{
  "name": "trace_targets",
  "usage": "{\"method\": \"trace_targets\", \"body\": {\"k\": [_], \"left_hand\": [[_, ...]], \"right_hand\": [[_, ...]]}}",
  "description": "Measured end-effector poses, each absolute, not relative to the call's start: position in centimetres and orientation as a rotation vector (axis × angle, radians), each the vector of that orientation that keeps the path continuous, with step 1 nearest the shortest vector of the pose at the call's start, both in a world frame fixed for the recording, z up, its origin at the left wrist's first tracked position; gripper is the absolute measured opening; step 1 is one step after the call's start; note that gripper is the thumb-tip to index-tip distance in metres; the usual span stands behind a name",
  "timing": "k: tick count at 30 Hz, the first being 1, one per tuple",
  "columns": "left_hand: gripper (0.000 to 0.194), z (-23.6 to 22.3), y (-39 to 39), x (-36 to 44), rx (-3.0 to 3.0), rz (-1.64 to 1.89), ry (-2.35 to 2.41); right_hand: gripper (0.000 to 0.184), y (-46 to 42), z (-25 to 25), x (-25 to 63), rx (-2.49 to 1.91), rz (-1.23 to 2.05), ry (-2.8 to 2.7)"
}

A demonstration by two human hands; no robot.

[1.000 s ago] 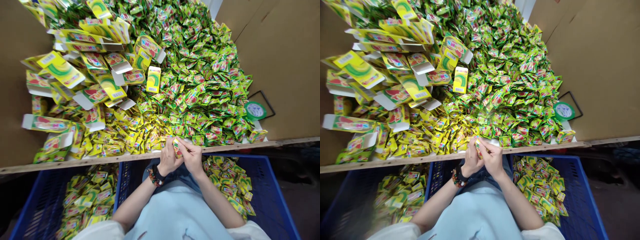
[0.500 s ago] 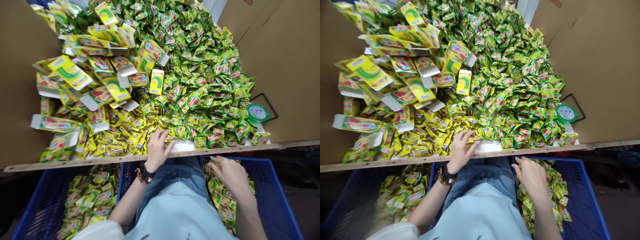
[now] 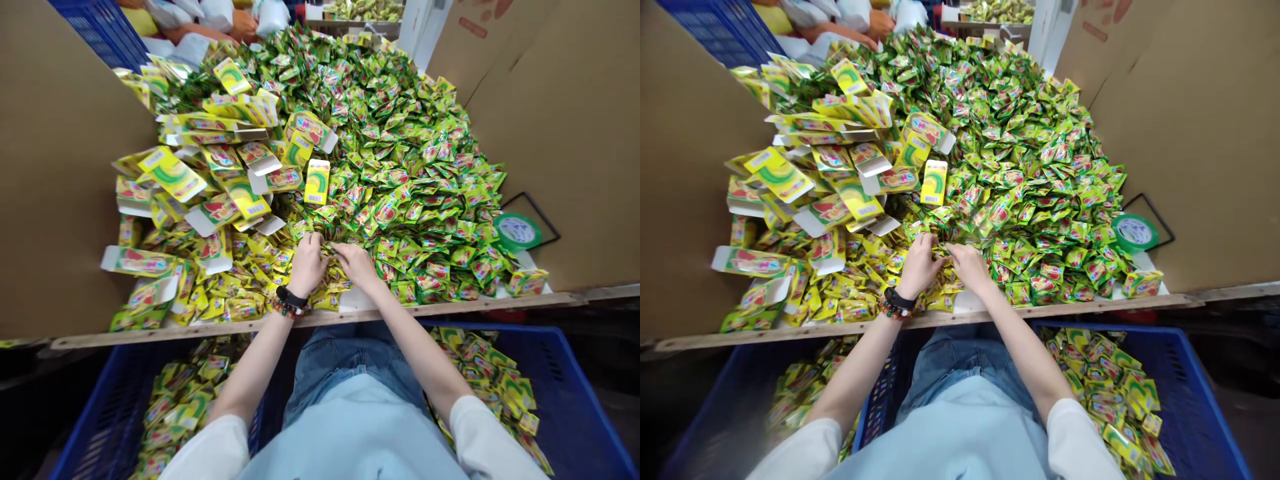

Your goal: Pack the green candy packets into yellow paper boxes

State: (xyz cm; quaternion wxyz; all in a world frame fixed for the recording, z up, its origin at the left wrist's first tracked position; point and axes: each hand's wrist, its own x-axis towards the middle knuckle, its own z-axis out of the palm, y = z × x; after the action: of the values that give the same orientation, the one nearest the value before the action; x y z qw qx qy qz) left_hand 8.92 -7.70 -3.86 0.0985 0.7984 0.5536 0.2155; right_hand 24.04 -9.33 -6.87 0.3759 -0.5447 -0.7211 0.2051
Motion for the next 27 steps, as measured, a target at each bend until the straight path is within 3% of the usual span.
{"method": "trace_targets", "body": {"k": [7,11,18,22,27], "left_hand": [[0.016,-3.7,-7.0,9.8,2.559,0.318,1.461],[0.021,-3.8,-6.6,9.7,2.653,0.265,1.317],[0.022,-1.9,-8.4,8.6,2.459,0.838,1.312],[0.019,-1.1,-10.2,9.2,2.03,0.961,1.301],[0.024,-1.7,-12.0,10.6,1.463,1.079,1.18]], "right_hand": [[0.038,-10.5,-6.5,26.1,-1.525,0.398,-1.48],[0.027,-11.2,-5.6,27.0,-1.428,0.574,-1.174],[0.024,-13.6,-4.4,27.6,-1.25,0.905,-1.125],[0.014,-14.9,-3.3,27.0,-1.189,0.973,-1.157],[0.016,-15.3,-2.9,26.4,-1.181,1.096,-0.975]]}}
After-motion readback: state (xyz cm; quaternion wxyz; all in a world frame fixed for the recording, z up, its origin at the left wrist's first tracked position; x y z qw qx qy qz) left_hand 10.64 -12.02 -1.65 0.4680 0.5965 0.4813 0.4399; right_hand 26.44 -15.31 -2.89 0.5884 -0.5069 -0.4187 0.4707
